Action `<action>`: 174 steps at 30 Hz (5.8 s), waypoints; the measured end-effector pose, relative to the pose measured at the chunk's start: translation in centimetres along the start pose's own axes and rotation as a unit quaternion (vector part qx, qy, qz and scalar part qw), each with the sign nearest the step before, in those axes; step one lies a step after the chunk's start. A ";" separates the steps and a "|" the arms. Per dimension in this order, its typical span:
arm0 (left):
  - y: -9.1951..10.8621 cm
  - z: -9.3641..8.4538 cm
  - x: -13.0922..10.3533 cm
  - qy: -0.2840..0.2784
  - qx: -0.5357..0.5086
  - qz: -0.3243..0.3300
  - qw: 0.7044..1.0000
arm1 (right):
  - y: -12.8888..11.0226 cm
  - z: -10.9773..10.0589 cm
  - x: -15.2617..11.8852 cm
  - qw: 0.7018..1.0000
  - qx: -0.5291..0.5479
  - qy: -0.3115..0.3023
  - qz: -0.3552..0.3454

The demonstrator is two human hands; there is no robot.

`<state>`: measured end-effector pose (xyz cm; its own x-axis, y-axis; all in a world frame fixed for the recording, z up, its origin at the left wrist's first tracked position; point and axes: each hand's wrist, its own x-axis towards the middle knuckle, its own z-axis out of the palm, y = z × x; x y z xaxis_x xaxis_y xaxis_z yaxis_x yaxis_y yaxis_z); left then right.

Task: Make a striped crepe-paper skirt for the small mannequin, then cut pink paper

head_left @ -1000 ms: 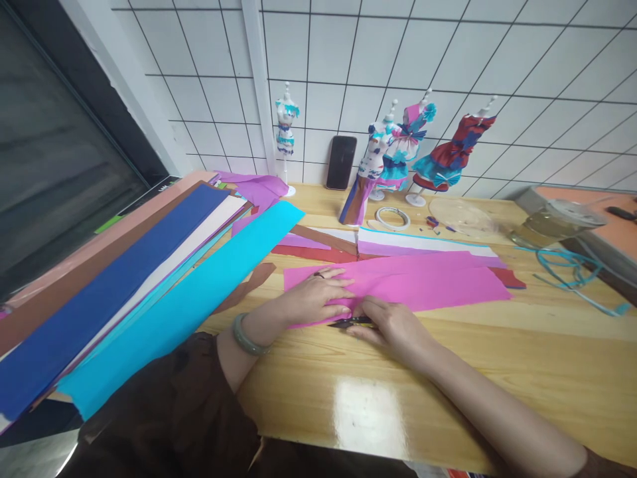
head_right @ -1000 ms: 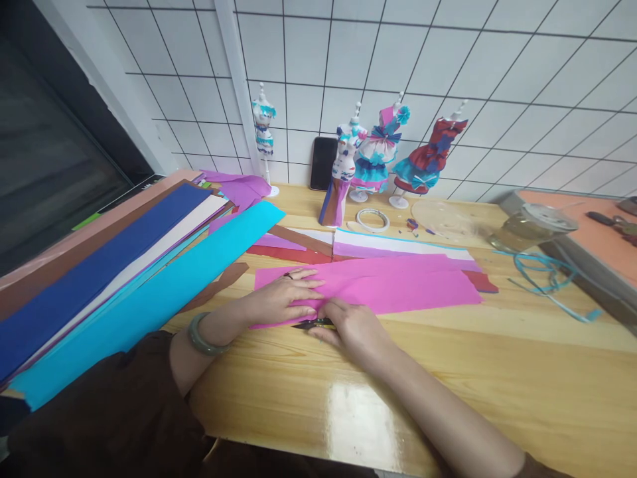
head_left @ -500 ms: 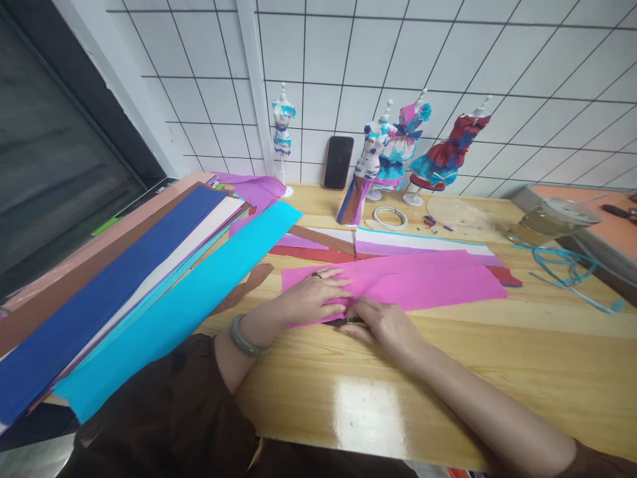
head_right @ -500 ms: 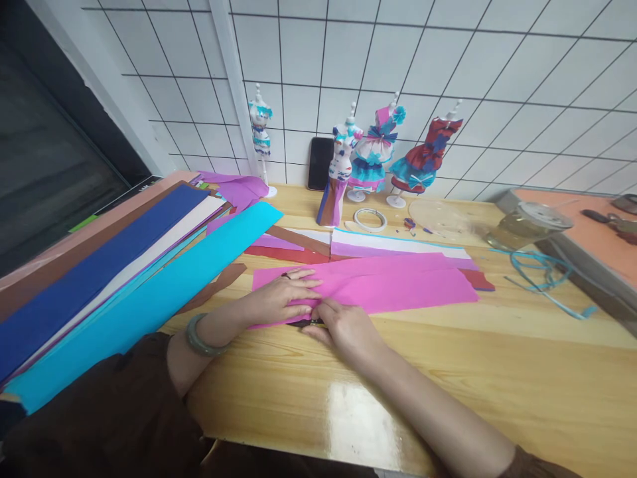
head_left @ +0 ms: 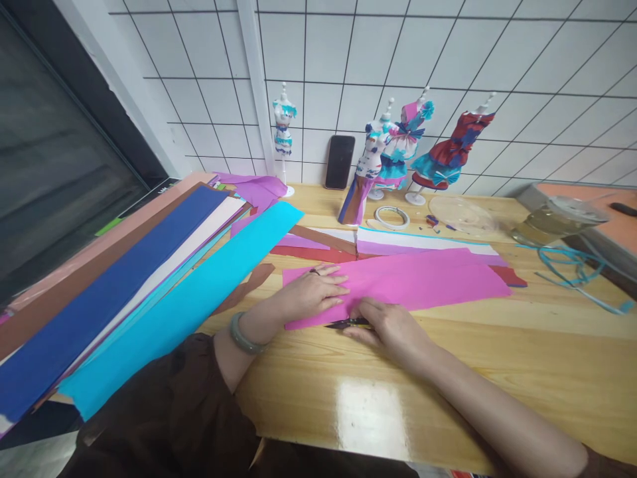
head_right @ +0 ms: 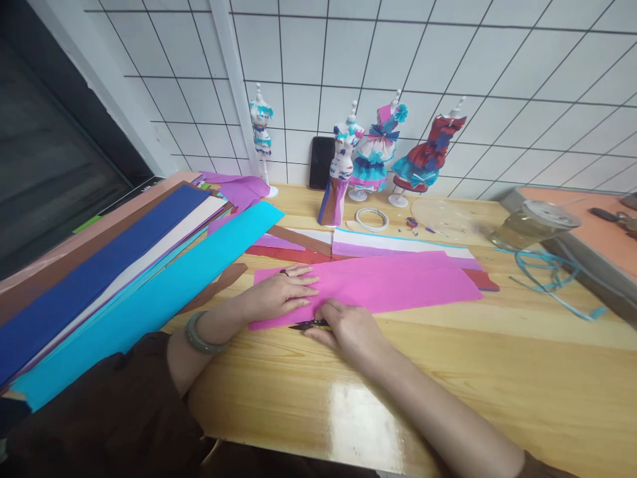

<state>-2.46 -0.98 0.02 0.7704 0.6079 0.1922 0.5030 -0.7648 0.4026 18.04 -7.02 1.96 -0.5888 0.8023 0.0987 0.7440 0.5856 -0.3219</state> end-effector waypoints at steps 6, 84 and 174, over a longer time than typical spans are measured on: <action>0.6 0.8 0.4 -0.001 -0.001 -0.028 1.000 | -0.3 -0.4 -0.1 1.000 0.013 -0.011 0.002; 0.5 0.6 -0.3 0.010 0.027 -0.006 1.000 | -1.6 2.2 0.0 0.997 -0.028 0.061 -0.037; -0.2 0.9 -0.3 -0.001 0.071 0.024 0.997 | -4.6 3.1 2.2 0.989 -0.048 0.091 -0.108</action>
<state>-2.45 -1.24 -0.88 0.7955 0.5695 0.2069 0.5155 -0.8155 0.2631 12.33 -8.33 0.72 -0.6775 0.6595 0.3256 0.6387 0.7471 -0.1843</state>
